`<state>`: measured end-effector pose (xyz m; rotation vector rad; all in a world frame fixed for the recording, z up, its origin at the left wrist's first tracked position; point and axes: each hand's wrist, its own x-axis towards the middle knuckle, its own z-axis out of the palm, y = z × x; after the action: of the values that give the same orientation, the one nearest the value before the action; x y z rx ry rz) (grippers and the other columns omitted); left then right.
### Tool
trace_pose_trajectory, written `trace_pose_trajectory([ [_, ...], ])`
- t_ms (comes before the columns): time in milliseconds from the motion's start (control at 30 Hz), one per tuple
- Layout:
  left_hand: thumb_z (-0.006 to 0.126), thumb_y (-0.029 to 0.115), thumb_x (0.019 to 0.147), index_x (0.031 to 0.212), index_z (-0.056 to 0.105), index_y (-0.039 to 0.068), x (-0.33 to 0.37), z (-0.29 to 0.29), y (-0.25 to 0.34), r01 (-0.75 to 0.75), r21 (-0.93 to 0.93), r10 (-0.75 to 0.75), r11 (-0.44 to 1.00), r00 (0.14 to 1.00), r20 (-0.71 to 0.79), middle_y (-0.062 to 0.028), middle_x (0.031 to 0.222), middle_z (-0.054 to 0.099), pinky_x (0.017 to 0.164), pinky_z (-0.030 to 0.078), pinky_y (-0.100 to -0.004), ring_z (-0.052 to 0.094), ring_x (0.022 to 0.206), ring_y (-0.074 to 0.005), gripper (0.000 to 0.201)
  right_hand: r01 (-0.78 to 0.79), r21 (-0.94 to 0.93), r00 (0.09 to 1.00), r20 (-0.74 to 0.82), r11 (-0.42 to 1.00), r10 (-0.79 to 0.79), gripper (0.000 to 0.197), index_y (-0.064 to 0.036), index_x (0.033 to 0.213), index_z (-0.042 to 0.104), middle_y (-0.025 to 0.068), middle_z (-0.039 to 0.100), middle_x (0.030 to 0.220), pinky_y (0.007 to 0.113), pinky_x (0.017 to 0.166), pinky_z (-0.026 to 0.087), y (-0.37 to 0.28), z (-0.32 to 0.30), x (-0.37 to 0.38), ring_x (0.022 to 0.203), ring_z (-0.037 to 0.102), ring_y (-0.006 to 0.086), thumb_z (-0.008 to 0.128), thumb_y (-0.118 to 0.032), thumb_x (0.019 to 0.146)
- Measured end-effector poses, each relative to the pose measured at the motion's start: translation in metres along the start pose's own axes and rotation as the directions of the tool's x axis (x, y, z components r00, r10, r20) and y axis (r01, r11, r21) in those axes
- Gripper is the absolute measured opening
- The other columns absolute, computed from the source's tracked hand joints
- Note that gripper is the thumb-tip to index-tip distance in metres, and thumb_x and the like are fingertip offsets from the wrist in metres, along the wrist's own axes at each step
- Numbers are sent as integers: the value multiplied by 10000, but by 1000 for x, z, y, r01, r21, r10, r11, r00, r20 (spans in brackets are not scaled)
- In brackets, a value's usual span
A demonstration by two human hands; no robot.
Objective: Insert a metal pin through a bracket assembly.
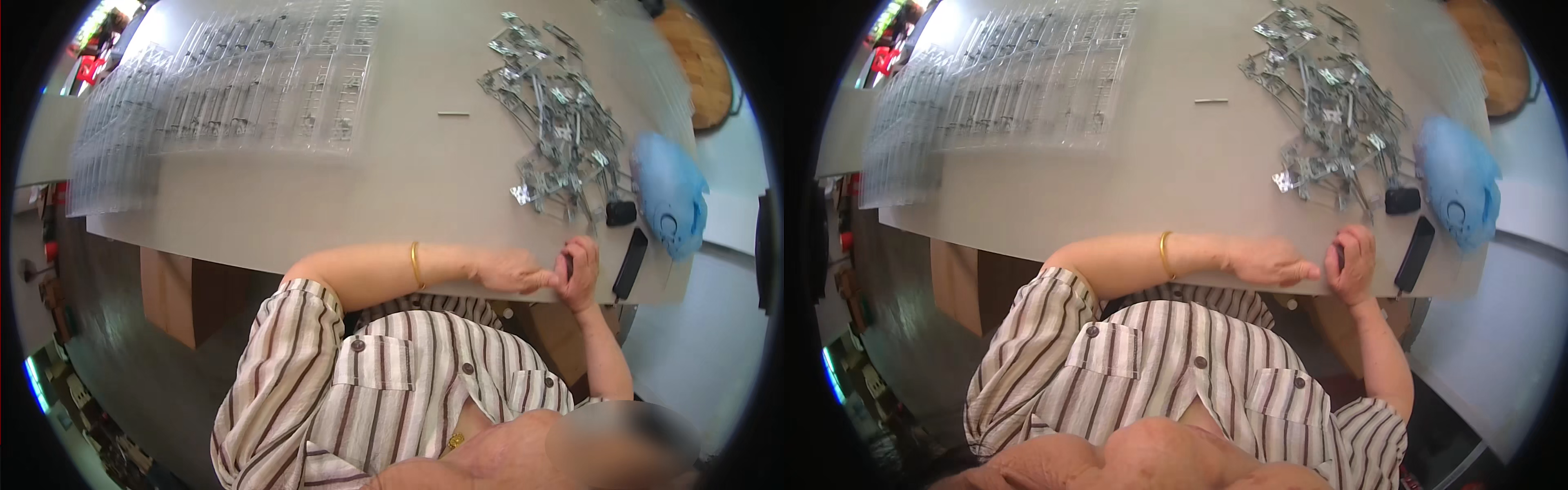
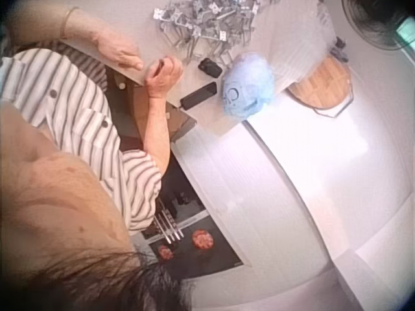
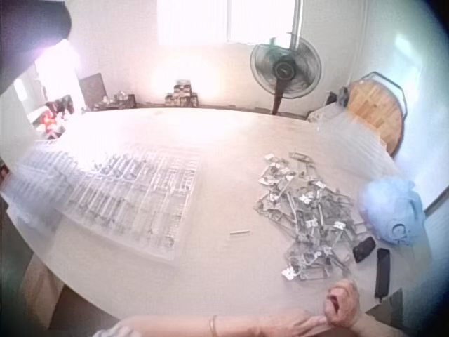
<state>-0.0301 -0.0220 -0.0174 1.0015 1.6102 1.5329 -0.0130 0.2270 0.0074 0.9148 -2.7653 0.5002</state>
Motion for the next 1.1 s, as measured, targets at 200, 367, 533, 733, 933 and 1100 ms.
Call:
trace_pose_trajectory([
  [200,432,332,1056,1051,627,22,4,12,-9,-93,123,115,988,975,-188,-195,789,652,769,494,-465,637,784,-365,366,55,44,992,113,998,-60,524,21,1346,434,293,397,1414,531,1110,333,-25,11,-19,1296,419,474,603,-270,944],
  [367,466,73,973,1191,549,20,-19,1,8,-22,431,100,902,982,-159,-205,877,662,790,497,-447,647,857,-347,240,153,-83,971,198,985,-134,671,35,1474,336,307,260,1564,591,1193,188,-42,24,-32,1468,231,492,482,-413,996],
  [533,461,-75,874,1096,537,12,-38,-36,-16,-168,334,335,928,768,-545,-139,951,615,788,489,-373,600,878,-260,250,230,-41,875,447,972,-188,849,30,1562,214,280,178,1623,517,1247,99,-88,23,6,1526,140,421,510,-506,973],
  [733,561,72,916,1047,543,23,-63,-82,-9,34,130,77,991,648,-758,-49,803,568,663,461,-283,534,736,-113,141,357,183,734,552,916,-396,890,39,1548,238,282,210,1610,503,1257,94,-129,49,60,1522,160,408,588,-498,930],
  [933,607,183,975,1025,559,22,-68,-87,-14,-40,-64,-28,997,591,-806,-4,811,578,638,452,-245,511,690,-75,175,446,529,715,275,722,-643,615,43,1348,498,238,441,1446,490,1184,287,-158,75,109,1376,386,396,671,-337,897],
  [1100,659,200,965,976,579,22,-72,-84,-3,94,-17,-75,995,652,-754,-58,718,562,613,456,-308,508,664,-128,195,502,636,737,40,586,-675,312,4,1047,664,170,614,1155,449,990,475,-180,94,128,1122,558,347,721,-237,858],
])
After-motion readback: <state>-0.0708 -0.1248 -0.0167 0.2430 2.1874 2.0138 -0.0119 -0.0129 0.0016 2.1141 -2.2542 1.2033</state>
